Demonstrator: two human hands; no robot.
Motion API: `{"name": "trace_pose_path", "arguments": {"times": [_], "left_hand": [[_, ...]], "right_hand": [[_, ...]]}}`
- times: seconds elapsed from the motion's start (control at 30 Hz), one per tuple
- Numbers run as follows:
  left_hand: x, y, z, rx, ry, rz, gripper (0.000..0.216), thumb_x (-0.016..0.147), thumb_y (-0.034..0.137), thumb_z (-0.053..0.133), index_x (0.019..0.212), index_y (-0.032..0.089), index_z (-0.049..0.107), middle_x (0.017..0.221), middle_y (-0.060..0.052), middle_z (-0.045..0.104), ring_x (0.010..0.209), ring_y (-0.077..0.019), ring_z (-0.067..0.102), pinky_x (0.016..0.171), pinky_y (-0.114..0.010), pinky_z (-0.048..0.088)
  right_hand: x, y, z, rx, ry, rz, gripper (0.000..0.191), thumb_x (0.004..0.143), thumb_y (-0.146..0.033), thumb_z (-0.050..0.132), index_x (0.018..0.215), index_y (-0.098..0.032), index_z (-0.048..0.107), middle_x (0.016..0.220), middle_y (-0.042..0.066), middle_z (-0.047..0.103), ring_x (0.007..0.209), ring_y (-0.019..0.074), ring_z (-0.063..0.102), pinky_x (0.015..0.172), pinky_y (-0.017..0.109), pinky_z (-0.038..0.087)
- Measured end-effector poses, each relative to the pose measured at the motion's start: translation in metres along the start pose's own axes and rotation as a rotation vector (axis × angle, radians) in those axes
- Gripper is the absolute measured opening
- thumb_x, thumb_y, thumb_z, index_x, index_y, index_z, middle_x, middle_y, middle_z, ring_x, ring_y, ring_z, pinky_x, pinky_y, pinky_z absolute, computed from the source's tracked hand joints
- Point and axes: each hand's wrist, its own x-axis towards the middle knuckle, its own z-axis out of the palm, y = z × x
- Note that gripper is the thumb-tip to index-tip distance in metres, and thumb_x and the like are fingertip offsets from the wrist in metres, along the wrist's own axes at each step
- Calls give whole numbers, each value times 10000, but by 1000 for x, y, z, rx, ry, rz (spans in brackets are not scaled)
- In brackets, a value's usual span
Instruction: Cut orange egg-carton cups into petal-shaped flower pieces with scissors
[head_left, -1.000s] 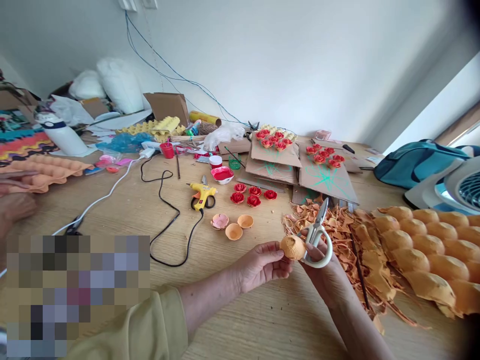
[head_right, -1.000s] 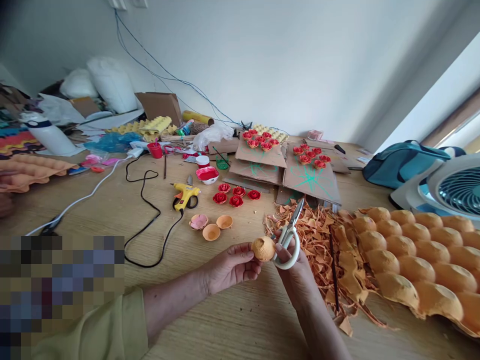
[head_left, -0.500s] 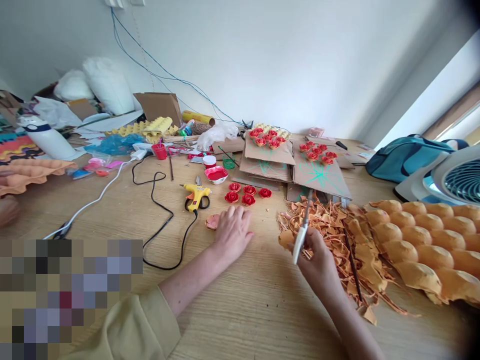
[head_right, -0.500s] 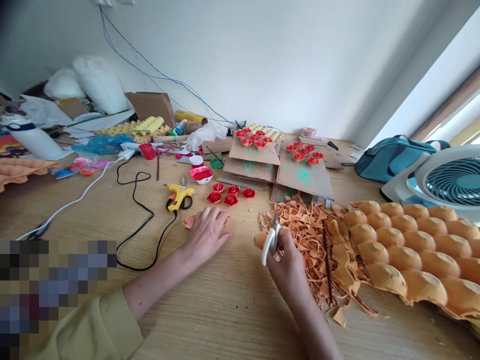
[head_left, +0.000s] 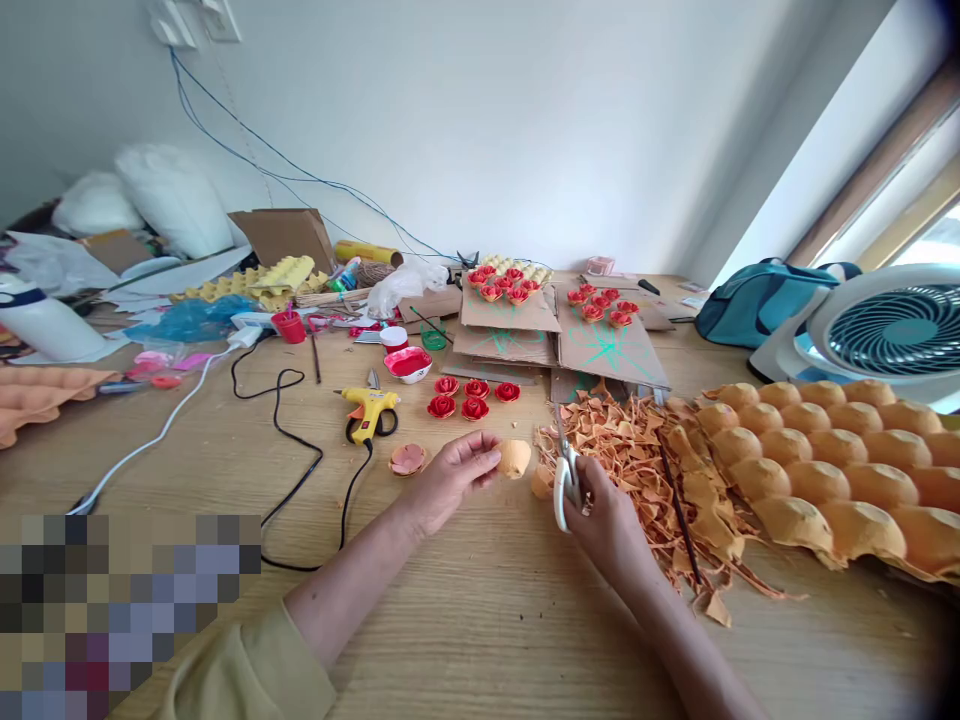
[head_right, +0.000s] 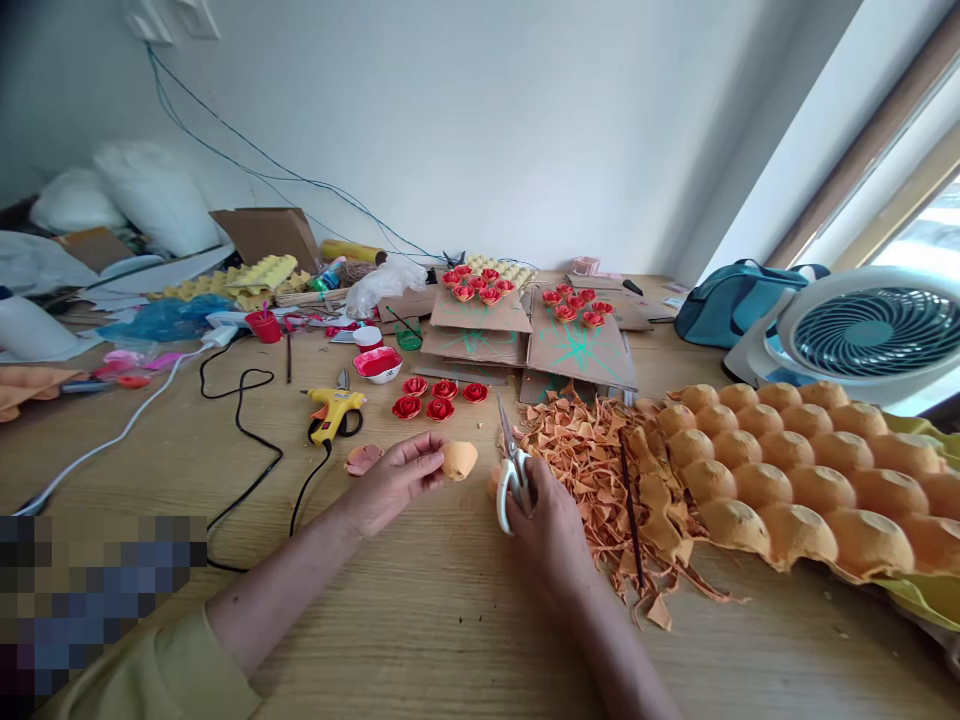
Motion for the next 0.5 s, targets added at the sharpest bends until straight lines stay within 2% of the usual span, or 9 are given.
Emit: {"name": "trace_pose_path", "arguments": {"times": [0.1,0.2,0.33,0.5], "left_hand": [[-1,-8,3,-329,22,-147,341,654,279,850,887,138,646,765,0,610,595,-74,499,561,-210,380],[-1,-16,7,-514,-8,-245,327,649,226,855,889,136,652,758,-12,619,566,-80,515,537,-213,401],[-4,-24,14,-609,-75,-336,250,710,205,813,881,133,645,768,-28,624,574,-86,541,526,-199,421],[-8,-28,19,-572,-156,-371,236,760,246,783,895,123,635,760,-35,623,578,-88,565,523,-194,441]], "right_hand": [[0,-5,-5,248,-1,37,159,843,-332,620,929,-239,526,776,4,621,688,179,565,653,286,436],[0,-13,-9,550,-24,27,208,833,-388,661,933,-236,560,872,32,657,758,187,576,682,296,457],[-1,-23,-8,781,-36,88,321,766,-458,744,940,-234,595,858,31,668,703,174,568,613,282,448],[-2,-22,-3,964,-35,202,391,707,-437,810,971,-226,614,793,0,639,659,149,542,595,269,432]]}}
